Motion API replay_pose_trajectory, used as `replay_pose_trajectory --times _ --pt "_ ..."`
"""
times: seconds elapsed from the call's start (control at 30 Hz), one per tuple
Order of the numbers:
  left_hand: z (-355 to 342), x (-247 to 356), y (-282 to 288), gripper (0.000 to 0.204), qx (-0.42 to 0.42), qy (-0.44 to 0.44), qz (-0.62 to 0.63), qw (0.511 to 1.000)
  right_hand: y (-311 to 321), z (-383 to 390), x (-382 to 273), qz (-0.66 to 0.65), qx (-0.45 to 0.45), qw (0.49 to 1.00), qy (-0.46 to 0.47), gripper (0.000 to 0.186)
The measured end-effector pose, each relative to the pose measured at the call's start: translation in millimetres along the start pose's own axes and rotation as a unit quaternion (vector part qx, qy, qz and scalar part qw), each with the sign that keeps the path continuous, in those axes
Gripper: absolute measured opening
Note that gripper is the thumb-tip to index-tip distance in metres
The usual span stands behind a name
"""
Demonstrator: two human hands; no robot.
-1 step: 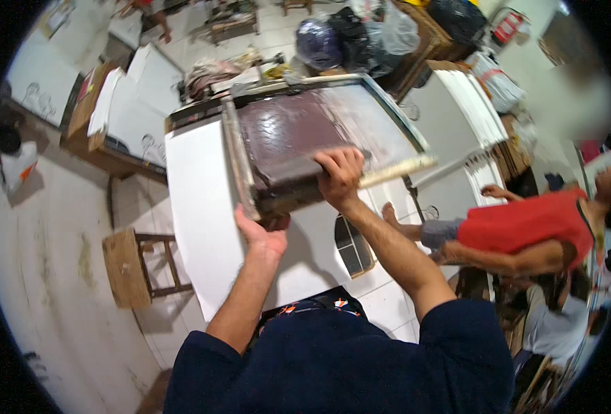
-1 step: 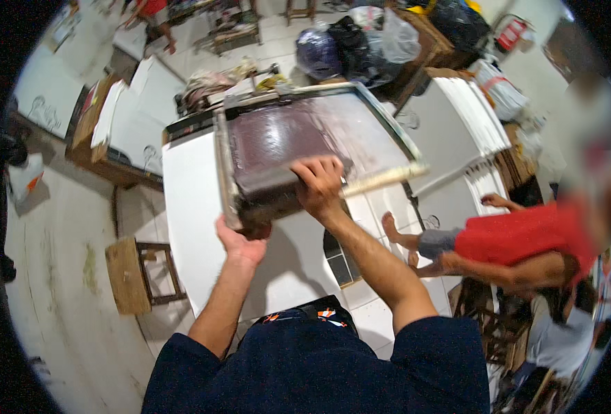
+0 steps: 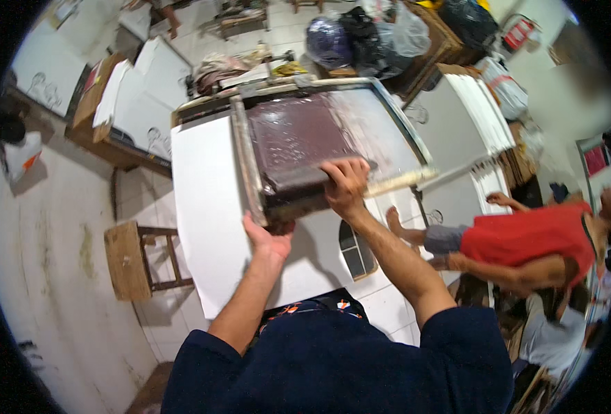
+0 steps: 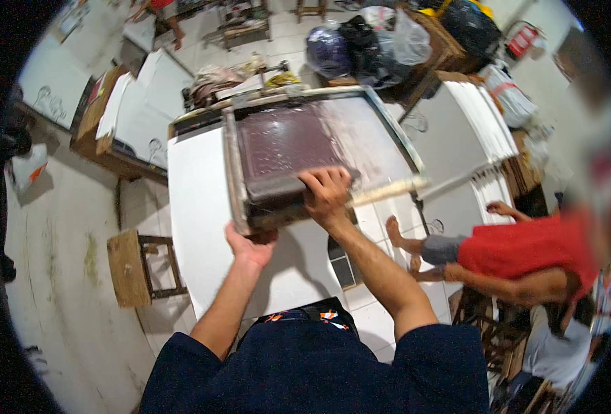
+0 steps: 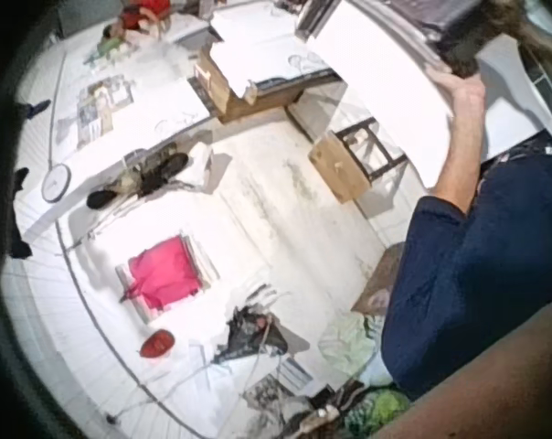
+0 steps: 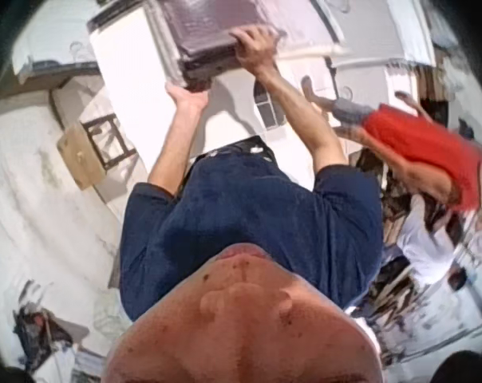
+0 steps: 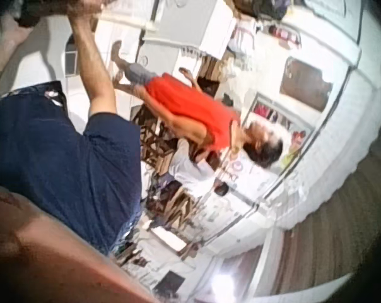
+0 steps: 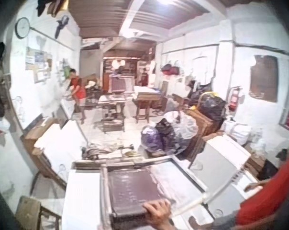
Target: The person performs screen printing by placing a white sheet on a table, aligning a screen frame, and using a squeegee to pull ink across the mesh. They lift the screen to reveal a printed cartoon character, then repeat the process on multiple sheets.
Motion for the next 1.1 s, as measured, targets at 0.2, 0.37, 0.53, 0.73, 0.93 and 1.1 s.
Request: replay_pose_trajectory --times 0.2,0.37,0.53,0.73,0.93,1.1 --pt "-53 -10 106 0.080 0.085 0.024 -0.281 0.956 -53 37 49 0.001 -0.173 0.982 -0.070 0.053" --pt "-50 13 101 0.102 0.034 -0.433 -0.733 0.524 -117 14 90 0.011 -0.222 0.973 -0.054 0.058" --pt "-72 8 95 0.120 -0.043 -0.498 -0.786 0.364 -219 -40 141 0.028 -0.170 0.985 -0.002 0.033" --pt "-71 4 101 0.119 -0.034 -0.492 -0.790 0.365 -305 -74 171 0.115 -0.210 0.970 0.030 0.030" --pt "-72 5 98 0.116 -0.042 -0.488 -0.793 0.362 -273 -55 154 0.125 -0.272 0.954 0.019 0.031" --pt "-71 4 99 0.116 -0.039 -0.490 -0.793 0.360 -243 -41 142 0.077 -0.319 0.944 0.011 0.041"
Point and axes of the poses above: each hand's wrist, its own z-axis away from the middle knuckle, its own y-axis out of the back of the hand, x = y × z, the point moved 5 cm from there along -z, towards the middle knuckle, and after that the axes turned 1 degree about z, right-handed, at the moved point
